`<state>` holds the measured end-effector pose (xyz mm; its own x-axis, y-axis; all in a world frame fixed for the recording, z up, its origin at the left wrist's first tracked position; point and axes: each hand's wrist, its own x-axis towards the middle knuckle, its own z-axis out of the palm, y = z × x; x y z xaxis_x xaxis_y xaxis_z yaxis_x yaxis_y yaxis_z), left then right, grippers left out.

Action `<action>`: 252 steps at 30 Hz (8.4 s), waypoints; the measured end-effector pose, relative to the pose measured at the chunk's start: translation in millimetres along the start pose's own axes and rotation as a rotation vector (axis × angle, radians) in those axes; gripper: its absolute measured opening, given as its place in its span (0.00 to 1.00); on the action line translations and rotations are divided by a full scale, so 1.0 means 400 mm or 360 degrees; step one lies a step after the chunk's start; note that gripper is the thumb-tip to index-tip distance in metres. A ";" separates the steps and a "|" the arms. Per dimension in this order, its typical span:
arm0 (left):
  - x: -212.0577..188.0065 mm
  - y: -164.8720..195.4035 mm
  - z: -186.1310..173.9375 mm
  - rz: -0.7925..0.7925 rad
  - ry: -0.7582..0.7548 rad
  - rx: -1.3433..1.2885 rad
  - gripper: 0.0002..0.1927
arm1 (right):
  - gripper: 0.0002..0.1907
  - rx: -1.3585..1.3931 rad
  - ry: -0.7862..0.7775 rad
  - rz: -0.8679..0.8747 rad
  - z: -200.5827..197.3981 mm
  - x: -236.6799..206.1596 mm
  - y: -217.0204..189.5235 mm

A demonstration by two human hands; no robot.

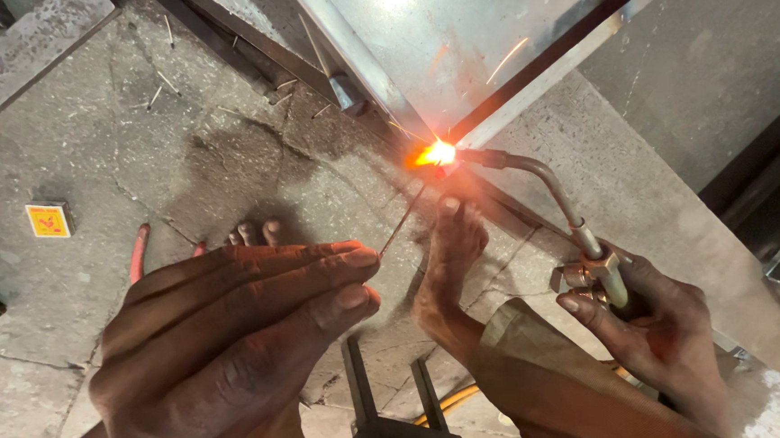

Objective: The person welds metal strips onto a metal enclosure using a gas torch and a filler rod. They use pliers to hold and position the metal strips, one at a time, creating joints by heating the metal and adding filler material.

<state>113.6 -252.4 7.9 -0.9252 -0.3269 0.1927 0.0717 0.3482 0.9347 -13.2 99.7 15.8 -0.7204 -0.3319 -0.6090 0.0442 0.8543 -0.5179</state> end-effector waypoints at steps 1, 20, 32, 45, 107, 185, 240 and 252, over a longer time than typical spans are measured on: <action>-0.001 -0.001 0.002 0.0004 0.0011 0.0004 0.08 | 0.18 0.0006 0.0003 -0.0008 0.000 -0.002 -0.004; 0.024 -0.004 -0.014 0.0144 -0.0036 0.0138 0.11 | 0.19 0.0185 0.0036 0.0073 0.012 -0.003 -0.024; 0.015 -0.010 -0.017 0.0127 -0.0056 0.0093 0.11 | 0.16 0.0068 -0.0007 -0.0110 0.014 0.001 -0.023; 0.028 -0.018 -0.009 0.0267 -0.0015 0.0223 0.09 | 0.24 0.0068 -0.0068 0.0301 0.012 0.001 -0.060; -0.031 -0.067 0.029 0.0484 0.0010 0.0084 0.09 | 0.21 0.0255 0.0475 -0.0582 0.138 -0.051 0.100; -0.064 -0.062 0.062 0.0472 0.0082 0.0196 0.11 | 0.23 -0.0316 0.0468 -0.0336 0.158 -0.060 0.117; -0.082 -0.044 0.061 0.0535 0.0110 0.0334 0.10 | 0.10 0.0136 0.0440 -0.0001 0.165 -0.061 0.112; -0.085 -0.060 0.068 0.0582 0.0060 0.0315 0.09 | 0.10 0.0404 0.0462 -0.0143 0.179 -0.060 0.132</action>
<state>133.4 -225.8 -29.0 -0.8376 -0.1807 0.5156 0.3168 0.6082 0.7278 56.0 124.1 -40.1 -0.8932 -0.2429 -0.3783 0.1158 0.6887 -0.7157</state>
